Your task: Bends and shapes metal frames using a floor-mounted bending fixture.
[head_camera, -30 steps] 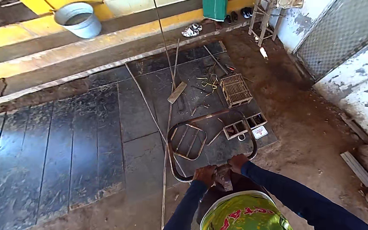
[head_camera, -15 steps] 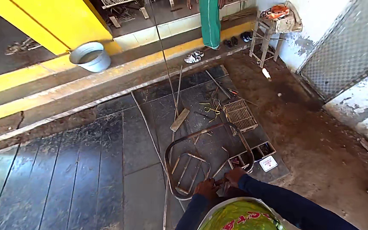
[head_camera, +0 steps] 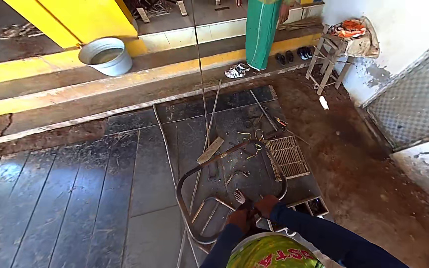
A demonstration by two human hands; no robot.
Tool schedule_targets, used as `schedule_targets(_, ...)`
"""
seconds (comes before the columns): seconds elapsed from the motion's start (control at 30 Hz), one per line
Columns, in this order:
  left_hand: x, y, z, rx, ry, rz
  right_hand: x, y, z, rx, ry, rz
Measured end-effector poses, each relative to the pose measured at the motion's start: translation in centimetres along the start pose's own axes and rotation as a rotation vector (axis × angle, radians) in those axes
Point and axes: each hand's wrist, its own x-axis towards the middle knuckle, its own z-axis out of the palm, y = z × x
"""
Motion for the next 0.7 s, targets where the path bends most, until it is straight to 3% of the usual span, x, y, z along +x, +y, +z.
schedule_targets(0.23, 8.1, -1.5, -12.4, -0.033, -0.038, -0.054, 8.2, 4.4, -11.9, -0.026, -0.040, 0.028)
schedule_targets(0.4, 11.3, -2.6, -16.5, -0.074, -0.105, 0.036, 11.0, 6.2, -16.7, -0.050, -0.137, 0.007)
schedule_targets(0.53, 14.3, -2.8, -18.7, -0.156, -0.191, 0.063, 14.3, 9.1, -19.4, -0.123, -0.198, -0.113)
schedule_targets(0.7, 16.9, -0.6, -20.3, -0.418, -0.130, -0.202, 20.0, 12.8, -23.2, -0.224, -0.317, -0.264)
